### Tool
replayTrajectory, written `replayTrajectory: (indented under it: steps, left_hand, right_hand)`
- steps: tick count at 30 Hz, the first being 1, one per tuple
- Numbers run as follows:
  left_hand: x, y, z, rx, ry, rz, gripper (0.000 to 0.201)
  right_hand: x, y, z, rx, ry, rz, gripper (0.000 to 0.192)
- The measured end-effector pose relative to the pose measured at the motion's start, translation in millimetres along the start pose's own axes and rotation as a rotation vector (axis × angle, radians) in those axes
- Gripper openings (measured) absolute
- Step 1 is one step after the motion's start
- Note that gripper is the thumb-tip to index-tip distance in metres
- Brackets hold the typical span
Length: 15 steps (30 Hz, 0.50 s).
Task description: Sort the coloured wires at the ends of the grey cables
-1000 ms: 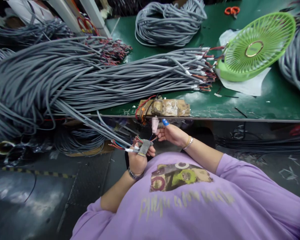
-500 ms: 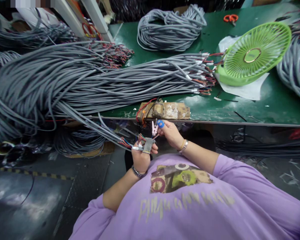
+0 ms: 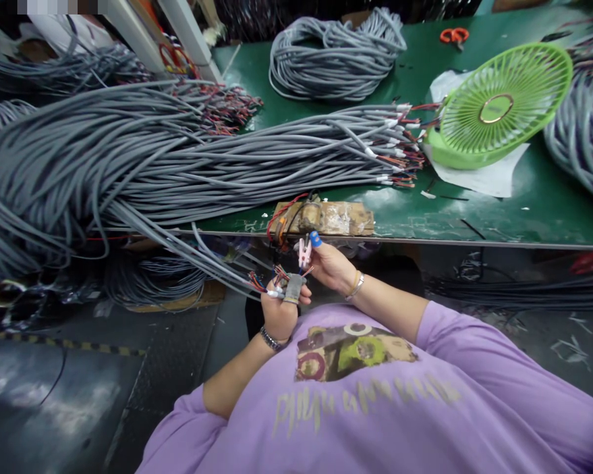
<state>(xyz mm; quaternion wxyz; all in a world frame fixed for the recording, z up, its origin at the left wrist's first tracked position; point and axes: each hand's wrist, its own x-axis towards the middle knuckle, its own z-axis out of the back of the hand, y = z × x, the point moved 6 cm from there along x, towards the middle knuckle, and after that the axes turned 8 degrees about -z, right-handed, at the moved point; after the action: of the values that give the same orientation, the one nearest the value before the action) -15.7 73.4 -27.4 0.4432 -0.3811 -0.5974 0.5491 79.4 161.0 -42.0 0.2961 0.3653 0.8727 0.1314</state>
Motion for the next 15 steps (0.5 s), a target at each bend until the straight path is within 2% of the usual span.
replayTrajectory:
  steps: [4, 9, 13, 15]
  left_hand:
    - [-0.3, -0.1, 0.8, -0.006, -0.004, 0.010, 0.026]
    - [-2.3, 2.5, 2.2, -0.043, 0.007, 0.010, 0.026]
    - [-6.0, 4.2, 5.8, -0.042, 0.039, 0.025, 0.025]
    - [-7.4, 3.8, 6.2, -0.011, 0.084, 0.039, 0.026]
  right_hand:
    - [0.5, -4.0, 3.2, -0.007, 0.001, -0.035, 0.046]
    - [-8.4, -7.8, 11.5, -0.082, 0.113, -0.163, 0.058]
    - [-21.3, -10.3, 20.5, -0.242, 0.238, -0.274, 0.053]
    - [-25.6, -9.5, 22.4, -0.332, 0.260, -0.271, 0.048]
